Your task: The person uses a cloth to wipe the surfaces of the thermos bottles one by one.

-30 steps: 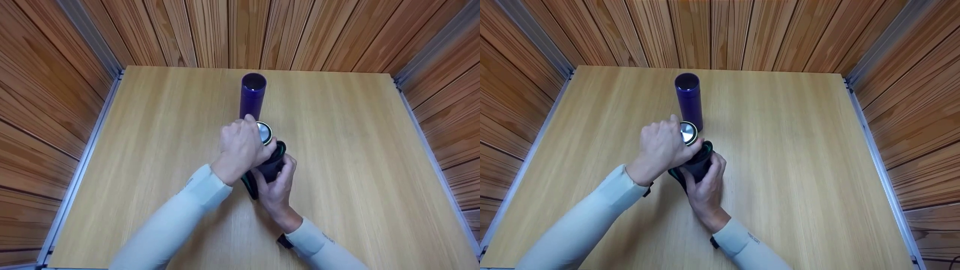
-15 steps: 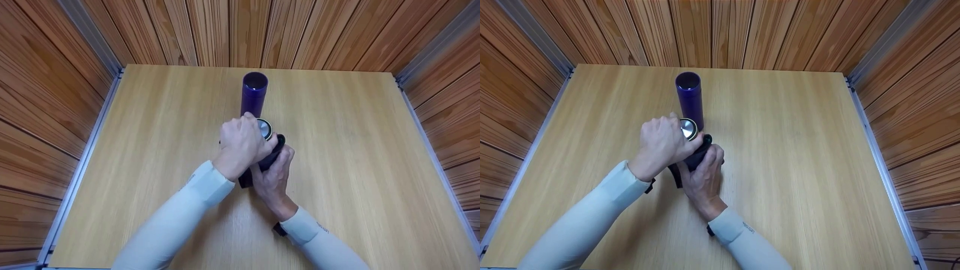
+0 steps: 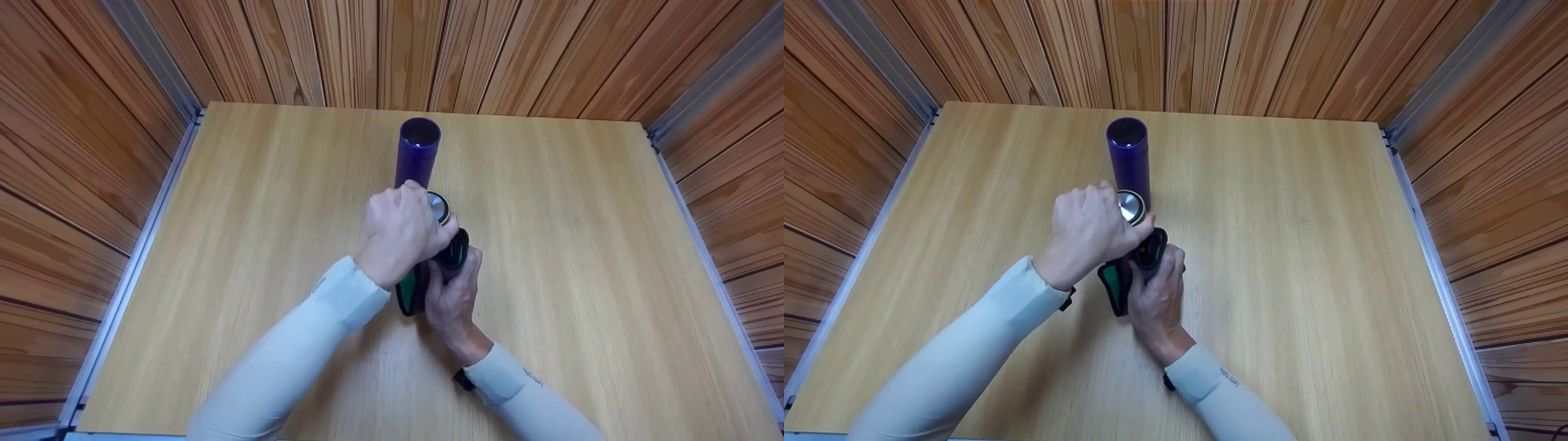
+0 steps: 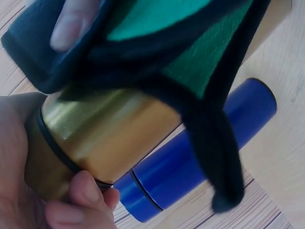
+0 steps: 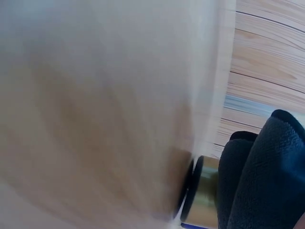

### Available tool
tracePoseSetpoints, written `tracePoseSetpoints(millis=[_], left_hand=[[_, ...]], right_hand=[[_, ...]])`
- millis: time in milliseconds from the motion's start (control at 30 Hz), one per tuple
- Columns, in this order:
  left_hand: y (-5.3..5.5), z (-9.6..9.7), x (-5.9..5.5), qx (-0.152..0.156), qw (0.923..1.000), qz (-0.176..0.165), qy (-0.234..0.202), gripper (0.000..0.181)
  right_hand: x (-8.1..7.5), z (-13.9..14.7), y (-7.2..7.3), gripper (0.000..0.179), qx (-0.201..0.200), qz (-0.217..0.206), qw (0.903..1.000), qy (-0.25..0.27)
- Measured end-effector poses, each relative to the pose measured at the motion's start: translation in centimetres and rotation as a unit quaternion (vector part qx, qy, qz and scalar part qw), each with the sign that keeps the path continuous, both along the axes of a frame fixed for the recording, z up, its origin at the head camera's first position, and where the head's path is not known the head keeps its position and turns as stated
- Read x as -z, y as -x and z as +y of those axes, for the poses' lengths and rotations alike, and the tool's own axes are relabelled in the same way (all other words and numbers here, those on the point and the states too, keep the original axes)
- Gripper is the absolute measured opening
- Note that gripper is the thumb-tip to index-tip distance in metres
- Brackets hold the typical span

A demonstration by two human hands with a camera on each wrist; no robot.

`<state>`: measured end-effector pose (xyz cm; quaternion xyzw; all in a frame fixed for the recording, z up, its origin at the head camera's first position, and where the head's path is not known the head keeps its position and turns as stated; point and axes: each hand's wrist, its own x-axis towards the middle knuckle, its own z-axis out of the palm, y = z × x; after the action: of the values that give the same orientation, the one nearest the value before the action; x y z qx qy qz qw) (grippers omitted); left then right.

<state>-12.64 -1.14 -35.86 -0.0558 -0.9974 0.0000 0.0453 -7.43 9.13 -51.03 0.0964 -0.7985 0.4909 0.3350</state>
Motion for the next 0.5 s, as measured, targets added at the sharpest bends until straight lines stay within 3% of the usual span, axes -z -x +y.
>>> tracePoseSetpoints(millis=[267, 500], left_hand=[[0.3, 0.0, 0.0, 0.002, 0.9999, 0.010, -0.005, 0.067], [0.3, 0.0, 0.0, 0.006, 0.9999, 0.012, 0.008, 0.071]], right_hand=[[-0.2, -0.4, 0.2, 0.061, 0.020, 0.027, 0.9994, -0.006], [-0.9, -1.0, 0.7, 0.067, 0.033, 0.015, 0.9994, -0.001]])
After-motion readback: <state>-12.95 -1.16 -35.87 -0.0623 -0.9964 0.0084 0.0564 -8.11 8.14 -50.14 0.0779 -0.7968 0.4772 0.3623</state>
